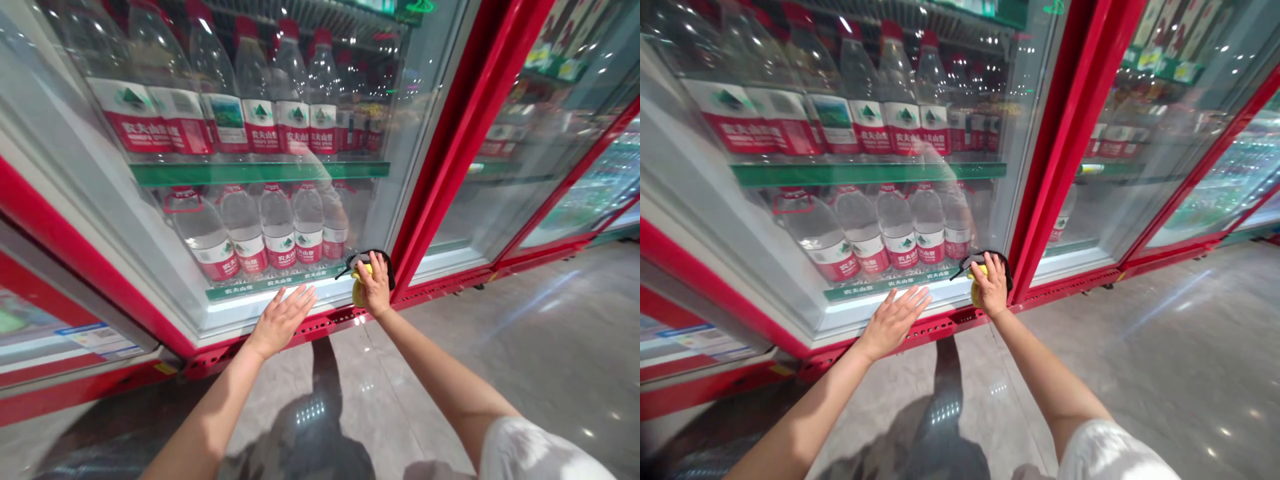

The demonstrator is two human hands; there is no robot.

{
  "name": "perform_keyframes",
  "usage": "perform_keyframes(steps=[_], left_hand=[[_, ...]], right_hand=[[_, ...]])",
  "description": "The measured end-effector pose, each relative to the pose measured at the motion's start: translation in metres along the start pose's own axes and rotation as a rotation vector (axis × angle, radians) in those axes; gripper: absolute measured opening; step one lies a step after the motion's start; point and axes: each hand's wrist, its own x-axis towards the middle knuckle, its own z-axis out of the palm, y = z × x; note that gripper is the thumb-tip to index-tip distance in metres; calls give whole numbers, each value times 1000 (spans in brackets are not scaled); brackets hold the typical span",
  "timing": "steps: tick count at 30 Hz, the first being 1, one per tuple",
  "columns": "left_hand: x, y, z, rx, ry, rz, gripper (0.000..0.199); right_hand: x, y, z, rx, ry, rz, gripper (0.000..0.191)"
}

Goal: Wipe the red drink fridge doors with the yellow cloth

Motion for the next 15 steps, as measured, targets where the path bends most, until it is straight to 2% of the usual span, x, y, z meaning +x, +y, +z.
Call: perform_keyframes(steps=[3,6,9,12,15], left_hand=[[-2,-2,-3,-7,-4,-10,60],[-7,-4,-6,-21,-20,-7,58],[-10,-5,-9,-39,-35,1,60],[-12,-6,-11,-54,-35,0,63],[-13,-7,-13,-88,-26,-17,63]], right_hand=[[-21,-16,15,49,111,224,78],[-45,-42,39,100,169,475,82],[-46,-61,53,134,232,654,82],[-27,-62,47,129,249,708,83],[-7,-52,28,150,191,629,83]])
